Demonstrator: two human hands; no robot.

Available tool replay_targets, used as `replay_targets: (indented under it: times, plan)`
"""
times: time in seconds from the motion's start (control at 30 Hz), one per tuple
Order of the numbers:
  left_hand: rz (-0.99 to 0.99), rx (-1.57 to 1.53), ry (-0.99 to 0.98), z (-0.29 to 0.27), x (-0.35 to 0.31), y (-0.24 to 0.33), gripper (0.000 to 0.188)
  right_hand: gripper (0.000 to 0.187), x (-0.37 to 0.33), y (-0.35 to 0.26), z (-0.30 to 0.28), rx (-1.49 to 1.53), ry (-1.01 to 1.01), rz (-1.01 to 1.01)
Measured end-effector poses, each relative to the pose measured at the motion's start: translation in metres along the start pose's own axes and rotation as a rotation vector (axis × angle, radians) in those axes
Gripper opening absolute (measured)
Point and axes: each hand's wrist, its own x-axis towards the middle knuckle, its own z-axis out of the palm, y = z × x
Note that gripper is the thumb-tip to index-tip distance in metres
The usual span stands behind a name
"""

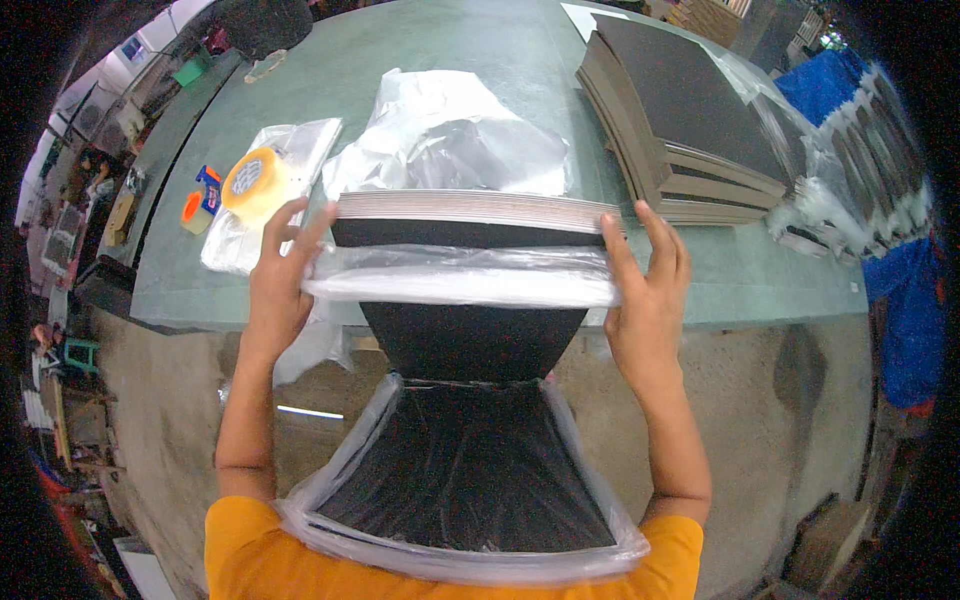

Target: The person places transparent plastic bags over booklets, sliding each booklet into a bag one at a time and smoothing the plastic.

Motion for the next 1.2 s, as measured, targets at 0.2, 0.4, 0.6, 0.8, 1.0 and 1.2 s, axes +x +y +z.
replay_targets:
  times: [0.2,0.4,0.6,0.8,1.0,1.2]
  plan:
    - [0.11,-0.161,0.121,-0.011,-0.01,0.0,0.056,0.043,-0.026,0.029,-0.021,0.686,-0.054,0.198]
    - [-0.115,-0.97,-0.293,-0.019,-0.014,-0.03,0.042,0.022,-0.05,0.064,-0.018,1.562,-0.432,0.583]
    - [-0.626,-1.436,-1.105,0.075,-0.105,-0.079,0.04,0.031,-0.15,0.041,0.07,1.693,-1.244,1.001]
    - [-1.125,-0.96,-0.848,0.188,-0.199,-0.102,0.03,0.01,-0.266,0.007,0.157,1.089,-0.897,1.151]
    - [-0.24,-0.788,-0.829,0.015,-0.07,-0.021,0.023,0.022,-0.086,0.015,0.007,1.165,-0.931,0.707]
    - [0.235,-1.32,-1.246,0.046,-0.102,0.051,0.017,0.058,-0.102,-0.054,0.006,1.703,-1.456,-0.485]
